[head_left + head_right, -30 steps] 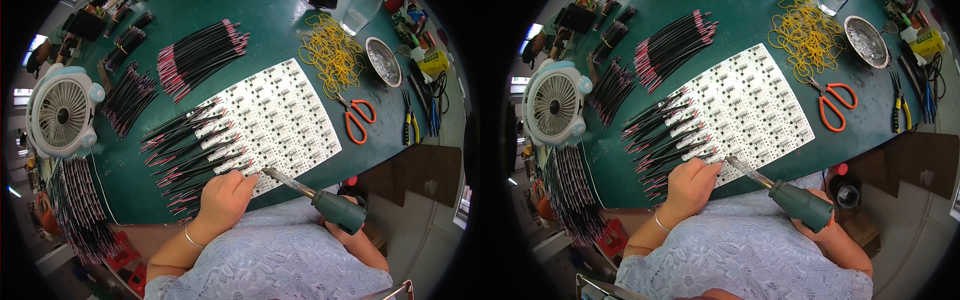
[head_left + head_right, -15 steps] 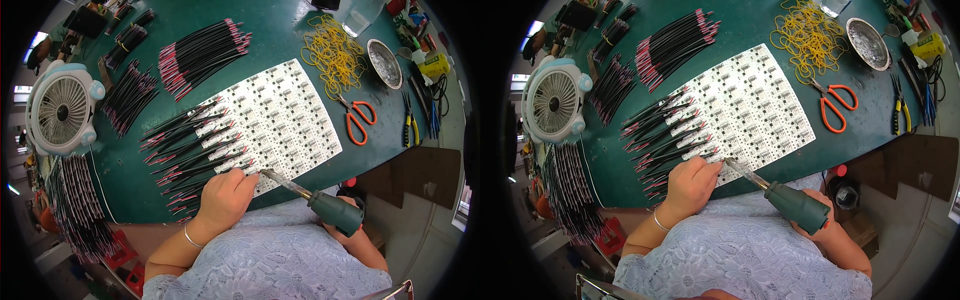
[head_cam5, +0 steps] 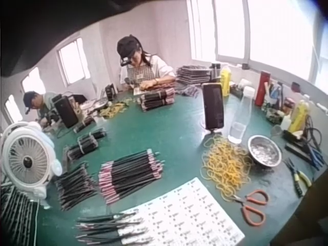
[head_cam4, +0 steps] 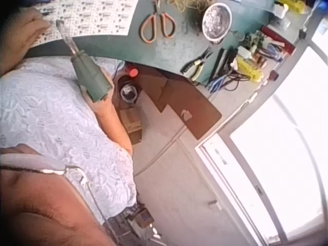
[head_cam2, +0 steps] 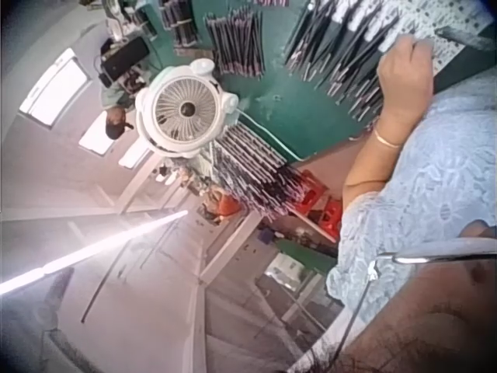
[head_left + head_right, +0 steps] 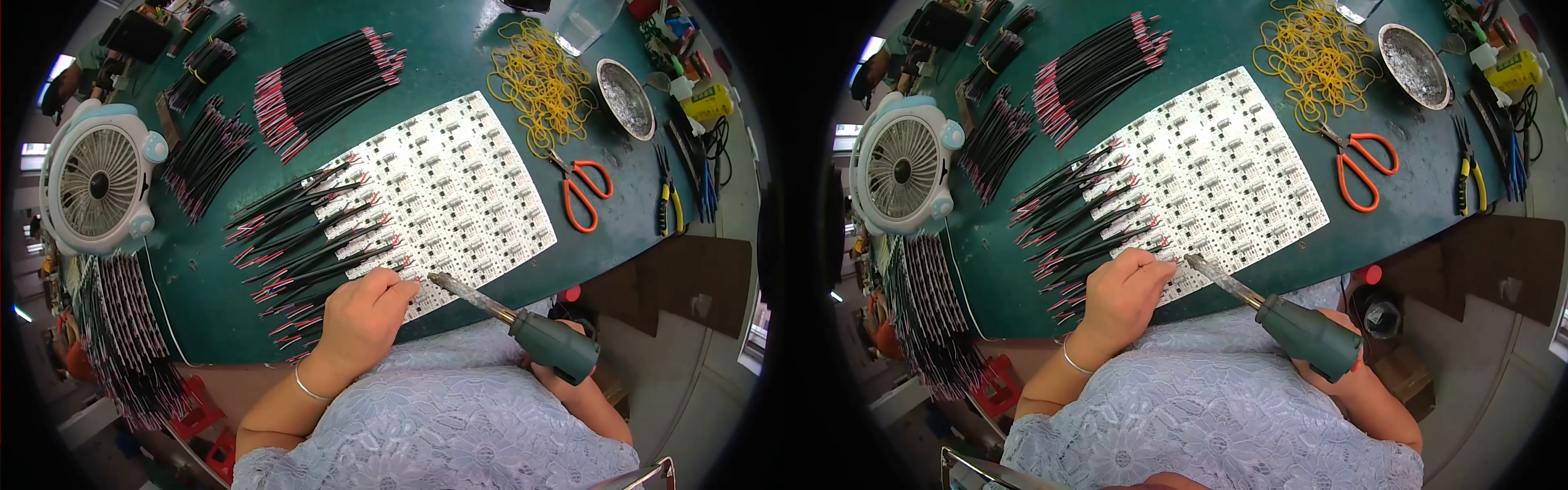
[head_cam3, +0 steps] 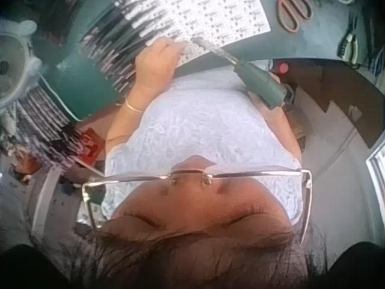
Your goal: The person aligns wires onto a circuit board and solders them in place using a soldering tool.
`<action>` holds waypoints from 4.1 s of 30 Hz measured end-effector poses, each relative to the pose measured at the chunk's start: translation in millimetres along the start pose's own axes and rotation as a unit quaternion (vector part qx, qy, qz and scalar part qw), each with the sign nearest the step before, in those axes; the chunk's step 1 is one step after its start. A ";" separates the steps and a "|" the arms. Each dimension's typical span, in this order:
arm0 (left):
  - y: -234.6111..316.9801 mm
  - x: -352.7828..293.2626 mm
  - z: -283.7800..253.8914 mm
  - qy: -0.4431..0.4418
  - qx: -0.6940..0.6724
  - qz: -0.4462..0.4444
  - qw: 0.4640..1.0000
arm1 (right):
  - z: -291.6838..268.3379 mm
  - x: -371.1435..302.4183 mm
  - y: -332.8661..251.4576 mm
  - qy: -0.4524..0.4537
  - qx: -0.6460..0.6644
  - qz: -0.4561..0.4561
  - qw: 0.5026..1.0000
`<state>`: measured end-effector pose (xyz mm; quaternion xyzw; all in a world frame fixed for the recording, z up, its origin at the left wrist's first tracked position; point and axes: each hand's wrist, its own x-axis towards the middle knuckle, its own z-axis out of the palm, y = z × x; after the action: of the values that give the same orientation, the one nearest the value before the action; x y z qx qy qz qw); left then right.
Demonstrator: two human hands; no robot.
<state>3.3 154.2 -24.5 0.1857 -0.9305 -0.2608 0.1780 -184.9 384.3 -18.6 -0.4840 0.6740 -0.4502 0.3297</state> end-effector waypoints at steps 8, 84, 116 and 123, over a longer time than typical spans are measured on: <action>0.2 3.2 -1.1 -0.008 -0.012 -0.005 1.000 | -6.6 6.7 -8.8 -0.013 -0.099 -0.059 0.993; -146.9 224.0 -45.7 0.042 0.248 -0.022 0.968 | -9.9 99.6 20.7 0.276 0.385 0.002 0.881; 24.4 -11.7 -6.3 -0.006 -0.049 -0.029 0.998 | -5.3 -31.0 19.5 0.077 0.325 0.105 0.937; 24.7 -18.7 7.5 -0.005 0.042 -0.002 0.999 | -10.3 -20.5 4.6 -0.008 -0.013 0.009 1.000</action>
<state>10.1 185.2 -21.3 0.1936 -0.9411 -0.2227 0.1652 -189.2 407.3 -18.9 -0.4857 0.6814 -0.4345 0.3330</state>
